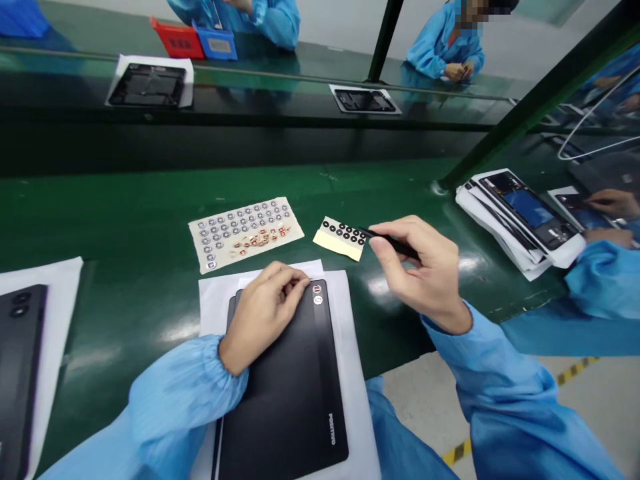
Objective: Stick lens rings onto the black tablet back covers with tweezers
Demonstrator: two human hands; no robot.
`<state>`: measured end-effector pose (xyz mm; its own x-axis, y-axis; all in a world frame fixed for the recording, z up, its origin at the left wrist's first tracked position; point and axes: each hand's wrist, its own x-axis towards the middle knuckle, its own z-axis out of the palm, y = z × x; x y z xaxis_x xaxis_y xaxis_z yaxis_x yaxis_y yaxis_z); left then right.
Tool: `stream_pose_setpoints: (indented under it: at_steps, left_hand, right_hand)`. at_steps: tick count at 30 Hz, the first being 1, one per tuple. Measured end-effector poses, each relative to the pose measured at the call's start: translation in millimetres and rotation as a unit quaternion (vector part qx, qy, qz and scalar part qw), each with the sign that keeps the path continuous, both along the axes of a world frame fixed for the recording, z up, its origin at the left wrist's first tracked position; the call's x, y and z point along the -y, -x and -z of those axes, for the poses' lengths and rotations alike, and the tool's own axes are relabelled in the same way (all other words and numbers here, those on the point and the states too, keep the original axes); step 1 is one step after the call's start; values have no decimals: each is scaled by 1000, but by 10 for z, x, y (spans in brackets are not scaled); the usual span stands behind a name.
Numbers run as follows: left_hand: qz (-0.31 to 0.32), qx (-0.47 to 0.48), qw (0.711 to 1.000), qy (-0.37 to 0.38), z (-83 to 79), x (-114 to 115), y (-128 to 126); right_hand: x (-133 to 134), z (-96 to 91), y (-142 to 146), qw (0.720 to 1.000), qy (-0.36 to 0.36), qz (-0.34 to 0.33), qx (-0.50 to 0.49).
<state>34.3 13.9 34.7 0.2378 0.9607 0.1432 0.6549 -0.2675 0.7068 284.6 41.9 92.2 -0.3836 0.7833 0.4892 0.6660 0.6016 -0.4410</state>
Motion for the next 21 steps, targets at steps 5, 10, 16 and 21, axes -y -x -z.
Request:
stream_pose_setpoints:
  at_steps: [5,10,16,21]
  left_hand:
    - [29,-38,997,-59,60,11,9]
    - [44,-54,994,-80,103,25,4]
    - [59,-55,992,-93,109,-6,10]
    - [56,-48,995,-64,101,-28,14]
  right_hand:
    - [107,276,66,974,26,-123,186]
    - [152,532,103,971,3,-107,214]
    - [98,539,132,969,-5,-117,216]
    - [79,551,125,972,12,-120,203]
